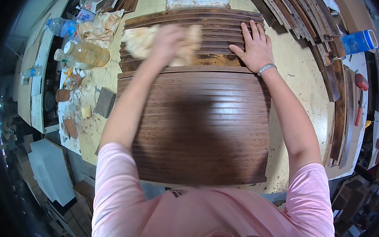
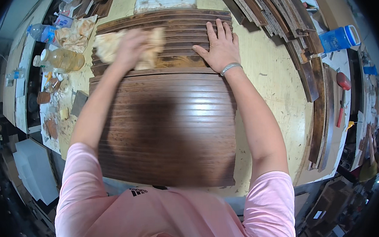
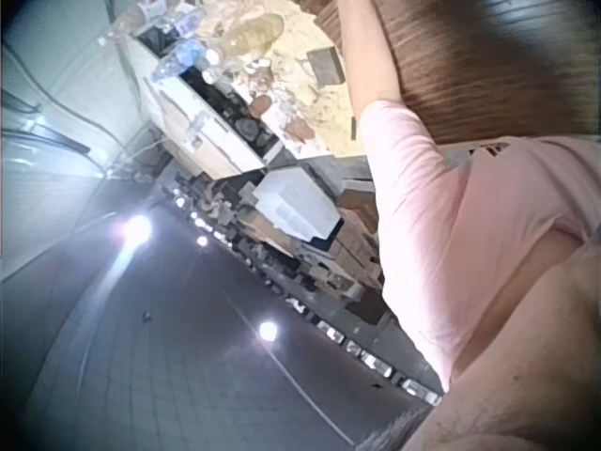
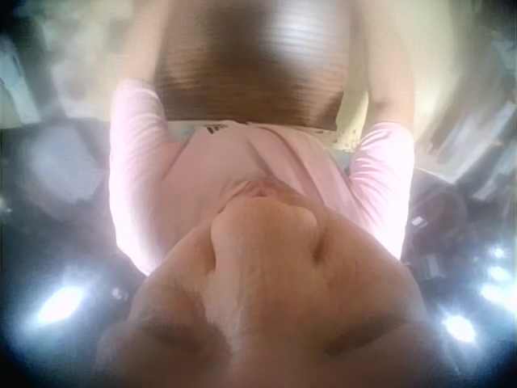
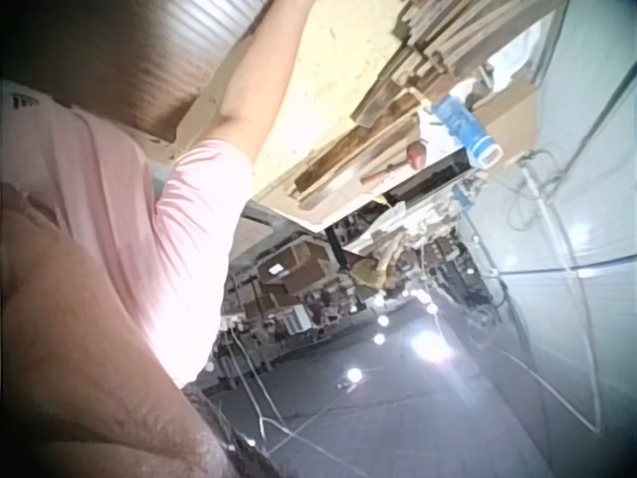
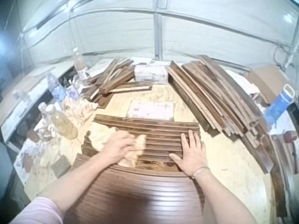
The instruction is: The person sands the surface of a slatted wooden panel with a block and then wipes it down with a cloth, handling the panel by hand.
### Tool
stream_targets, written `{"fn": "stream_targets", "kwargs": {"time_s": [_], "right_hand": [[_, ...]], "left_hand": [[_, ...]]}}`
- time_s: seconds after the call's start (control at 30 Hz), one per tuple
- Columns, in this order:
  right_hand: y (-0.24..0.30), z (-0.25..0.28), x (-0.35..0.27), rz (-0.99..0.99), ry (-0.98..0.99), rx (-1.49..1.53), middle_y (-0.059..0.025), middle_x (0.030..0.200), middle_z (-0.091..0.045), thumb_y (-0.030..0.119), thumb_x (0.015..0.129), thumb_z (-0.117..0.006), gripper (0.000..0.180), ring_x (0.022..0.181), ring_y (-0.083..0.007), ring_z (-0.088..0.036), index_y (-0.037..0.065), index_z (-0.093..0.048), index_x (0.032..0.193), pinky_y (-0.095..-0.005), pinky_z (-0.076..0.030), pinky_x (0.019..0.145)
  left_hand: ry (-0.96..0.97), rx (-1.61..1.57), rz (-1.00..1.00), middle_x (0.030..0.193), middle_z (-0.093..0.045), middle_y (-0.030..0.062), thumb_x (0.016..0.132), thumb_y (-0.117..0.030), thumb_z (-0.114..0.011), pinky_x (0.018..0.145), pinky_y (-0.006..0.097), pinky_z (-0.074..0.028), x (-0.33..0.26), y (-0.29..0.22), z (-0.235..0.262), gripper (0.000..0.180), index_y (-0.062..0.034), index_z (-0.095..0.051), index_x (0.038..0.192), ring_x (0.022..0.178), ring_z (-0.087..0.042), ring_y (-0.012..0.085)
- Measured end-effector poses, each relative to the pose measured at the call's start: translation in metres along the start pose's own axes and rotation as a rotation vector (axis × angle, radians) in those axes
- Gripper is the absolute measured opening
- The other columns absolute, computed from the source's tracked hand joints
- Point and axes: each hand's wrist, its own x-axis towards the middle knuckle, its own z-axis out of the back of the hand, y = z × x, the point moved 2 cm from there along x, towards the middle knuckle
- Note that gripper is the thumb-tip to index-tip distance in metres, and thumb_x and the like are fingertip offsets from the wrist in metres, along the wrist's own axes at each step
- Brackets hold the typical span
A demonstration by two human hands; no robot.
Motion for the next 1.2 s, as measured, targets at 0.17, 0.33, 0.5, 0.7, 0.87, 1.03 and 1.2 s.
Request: {"fn": "stream_targets", "kwargs": {"time_s": [0.17, 0.33, 0.5, 0.7, 0.87, 1.03, 1.2], "right_hand": [[0.004, -0.002, 0.0, -0.014, -0.026, -0.01, -0.0167, 0.163, -0.022, 0.069, 0.089, -0.051, 0.091, 0.151, -0.0346, -0.018, 0.012, -0.027, 0.157, -0.0531, -0.018, 0.12], [0.004, -0.007, 0.006, -0.008, 0.004, -0.048, -0.0164, 0.164, -0.019, 0.068, 0.09, -0.05, 0.092, 0.151, -0.0346, -0.017, 0.013, -0.023, 0.158, -0.0543, -0.017, 0.12], [0.001, -0.003, 0.004, -0.024, 0.029, -0.01, -0.0161, 0.164, -0.018, 0.068, 0.09, -0.05, 0.091, 0.152, -0.0342, -0.015, 0.014, -0.023, 0.158, -0.0537, -0.016, 0.12], [0.008, -0.005, 0.0, -0.003, -0.007, 0.004, -0.0183, 0.164, -0.019, 0.069, 0.09, -0.05, 0.093, 0.151, -0.0352, -0.016, 0.01, -0.024, 0.158, -0.0539, -0.016, 0.12], [0.005, -0.009, 0.007, 0.029, -0.014, -0.015, -0.0168, 0.164, -0.02, 0.061, 0.088, -0.057, 0.09, 0.151, -0.0347, -0.017, 0.013, -0.024, 0.158, -0.0535, -0.017, 0.12], [-0.004, -0.002, 0.007, -0.019, 0.013, 0.021, -0.014, 0.165, -0.018, 0.067, 0.087, -0.055, 0.092, 0.152, -0.0324, -0.017, 0.016, -0.025, 0.158, -0.0528, -0.017, 0.12], [-0.003, 0.0, 0.008, -0.008, 0.022, 0.033, -0.0143, 0.165, -0.018, 0.07, 0.088, -0.053, 0.093, 0.152, -0.0319, -0.015, 0.014, -0.026, 0.158, -0.0532, -0.015, 0.121]], "left_hand": [[0.089, 0.152, 0.11, 0.086, -0.056, 0.0085, 0.075, -0.003, -0.075, 0.076, 0.04, -0.048, -0.009, 0.013, 0.031, 0.018, -0.0039, -0.062, 0.088, 0.085, -0.058, 0.0278], [0.014, -0.038, -0.033, 0.087, -0.058, 0.0077, 0.076, -0.008, -0.074, 0.079, 0.042, -0.047, 0.053, -0.056, -0.052, 0.014, -0.0052, -0.063, 0.085, 0.088, -0.058, 0.0293], [0.187, -0.058, 0.036, 0.086, -0.06, 0.0075, 0.077, -0.011, -0.078, 0.081, 0.04, -0.049, 0.048, -0.03, -0.03, 0.015, -0.0044, -0.065, 0.083, 0.091, -0.06, 0.027], [0.092, 0.074, 0.357, 0.085, -0.061, 0.0081, 0.072, -0.012, -0.083, 0.083, 0.04, -0.047, 0.007, 0.002, 0.007, 0.021, -0.0022, -0.065, 0.075, 0.089, -0.059, 0.0276], [0.028, -0.073, 0.157, 0.091, -0.063, 0.0046, 0.077, -0.013, -0.075, 0.089, 0.043, -0.044, 0.07, -0.067, -0.075, 0.008, -0.0079, -0.069, 0.079, 0.098, -0.058, 0.0277], [0.055, 0.021, 0.128, 0.102, -0.067, 0.0033, 0.074, -0.01, -0.075, 0.092, 0.042, -0.043, 0.04, -0.023, -0.044, 0.01, -0.0083, -0.068, 0.081, 0.101, -0.058, 0.0276], [-0.135, 0.285, 0.262, 0.105, -0.07, 0.0041, 0.069, -0.014, -0.082, 0.093, 0.041, -0.048, -0.065, 0.074, 0.071, 0.017, -0.0094, -0.073, 0.082, 0.103, -0.063, 0.0271]]}}
